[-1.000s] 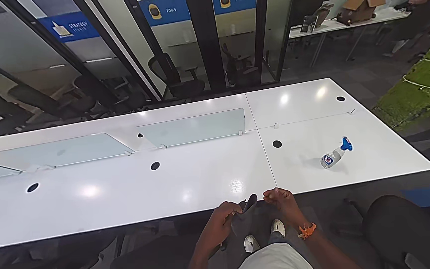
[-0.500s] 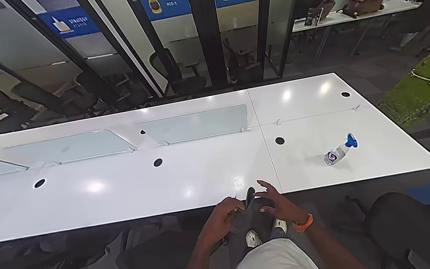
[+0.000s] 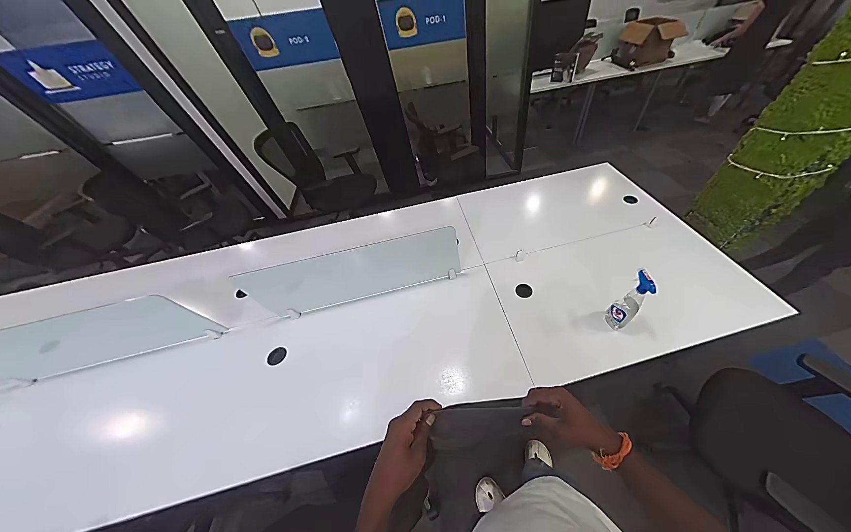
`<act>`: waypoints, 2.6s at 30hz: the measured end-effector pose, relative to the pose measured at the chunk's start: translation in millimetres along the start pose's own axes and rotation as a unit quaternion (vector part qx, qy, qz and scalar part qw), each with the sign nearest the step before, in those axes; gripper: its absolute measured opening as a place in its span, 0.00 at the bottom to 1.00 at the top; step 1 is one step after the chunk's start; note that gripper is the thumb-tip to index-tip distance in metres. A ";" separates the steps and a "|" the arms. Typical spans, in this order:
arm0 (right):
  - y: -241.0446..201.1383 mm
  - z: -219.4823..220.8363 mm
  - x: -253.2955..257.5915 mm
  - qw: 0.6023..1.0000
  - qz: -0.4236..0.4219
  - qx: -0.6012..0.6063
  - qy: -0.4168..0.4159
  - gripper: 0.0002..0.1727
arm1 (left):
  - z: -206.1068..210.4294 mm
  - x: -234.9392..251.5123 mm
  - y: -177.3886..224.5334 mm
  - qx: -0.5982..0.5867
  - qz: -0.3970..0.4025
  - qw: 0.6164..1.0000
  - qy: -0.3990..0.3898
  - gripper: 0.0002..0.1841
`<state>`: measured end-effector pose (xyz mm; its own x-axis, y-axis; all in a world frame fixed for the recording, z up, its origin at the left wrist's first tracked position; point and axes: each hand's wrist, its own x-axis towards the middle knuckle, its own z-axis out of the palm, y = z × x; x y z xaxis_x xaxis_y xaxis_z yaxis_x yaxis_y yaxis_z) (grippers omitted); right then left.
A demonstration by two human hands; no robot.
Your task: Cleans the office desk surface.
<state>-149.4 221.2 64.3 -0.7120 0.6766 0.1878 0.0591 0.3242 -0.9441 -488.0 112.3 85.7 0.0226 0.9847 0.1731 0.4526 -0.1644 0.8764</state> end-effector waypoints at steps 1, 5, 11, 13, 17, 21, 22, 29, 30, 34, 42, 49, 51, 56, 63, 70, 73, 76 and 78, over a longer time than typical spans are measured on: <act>-6.7 -6.2 -5.2 1.000 0.011 0.002 0.024 0.19 | 5.9 7.3 1.1 0.001 0.001 1.000 0.004 0.12; -18.4 -30.2 -25.7 0.989 0.066 -0.002 0.132 0.28 | 39.4 38.0 8.8 0.031 0.038 0.998 0.043 0.12; 15.7 -95.8 -19.2 0.953 0.060 -0.123 0.271 0.05 | 114.2 122.5 11.9 0.024 -0.023 0.999 0.027 0.10; 28.1 -128.2 -7.6 0.941 0.068 -0.146 0.298 0.08 | 136.0 159.0 16.9 -0.013 -0.052 0.998 0.012 0.11; 36.3 -190.8 15.0 0.929 0.051 -0.096 0.355 0.07 | 167.3 221.9 46.4 -0.066 -0.035 0.997 0.021 0.12; 34.8 -244.3 24.6 0.939 -0.008 -0.054 0.341 0.08 | 191.3 263.9 72.5 -0.086 0.042 0.993 0.071 0.13; 38.9 -252.8 23.2 0.941 -0.026 -0.050 0.333 0.08 | 197.6 267.0 74.6 -0.082 0.068 0.990 0.088 0.13; 149.4 -247.2 -56.3 0.970 -0.009 -0.143 0.197 0.11 | 287.0 194.7 -5.7 -0.042 -0.024 0.992 0.116 0.15; 173.6 -240.8 -74.7 0.972 0.016 -0.165 0.168 0.12 | 305.8 176.1 -25.7 -0.027 -0.076 0.992 0.093 0.15; 250.4 -221.9 -149.2 0.961 0.181 -0.209 -0.004 0.15 | 366.0 107.4 -90.9 0.038 -0.253 0.962 -0.094 0.15; 286.0 -231.6 -192.9 0.937 0.296 -0.166 -0.085 0.15 | 400.4 87.0 -91.5 0.059 -0.315 0.920 -0.223 0.16; 313.3 -243.3 -134.3 0.932 0.355 -0.053 0.053 0.15 | 396.3 152.5 -122.1 -0.011 -0.346 0.931 -0.119 0.16; 326.2 -249.4 -103.9 0.927 0.365 -0.032 0.081 0.13 | 393.9 179.0 -130.0 -0.030 -0.357 0.930 -0.077 0.15; 362.1 -255.6 -42.8 0.917 0.372 -0.023 0.142 0.13 | 393.2 230.4 -168.4 -0.062 -0.401 0.914 -0.011 0.13; 390.6 -255.8 -8.6 0.879 0.441 -0.085 0.161 0.13 | 400.6 266.3 -198.0 -0.021 -0.446 0.895 -0.011 0.13; 389.2 -253.9 7.2 0.845 0.487 -0.158 0.154 0.16 | 404.4 280.5 -206.4 0.026 -0.462 0.886 -0.025 0.13; 387.1 -250.1 11.9 0.830 0.506 -0.182 0.148 0.16 | 404.4 283.4 -206.4 0.051 -0.470 0.881 -0.034 0.14; 384.4 -249.0 12.6 0.822 0.510 -0.186 0.172 0.20 | 404.1 284.4 -203.4 0.079 -0.476 0.875 -0.031 0.15; 374.2 -249.0 10.4 0.816 0.508 -0.183 0.208 0.29 | 402.6 279.9 -196.9 0.096 -0.493 0.865 -0.019 0.17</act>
<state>39.5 514.2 -219.5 0.1291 0.8603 -0.4931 0.7300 -0.4190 -0.5400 -211.9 443.9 -219.4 -0.4304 0.6429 -0.6335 0.4083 0.7646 0.4986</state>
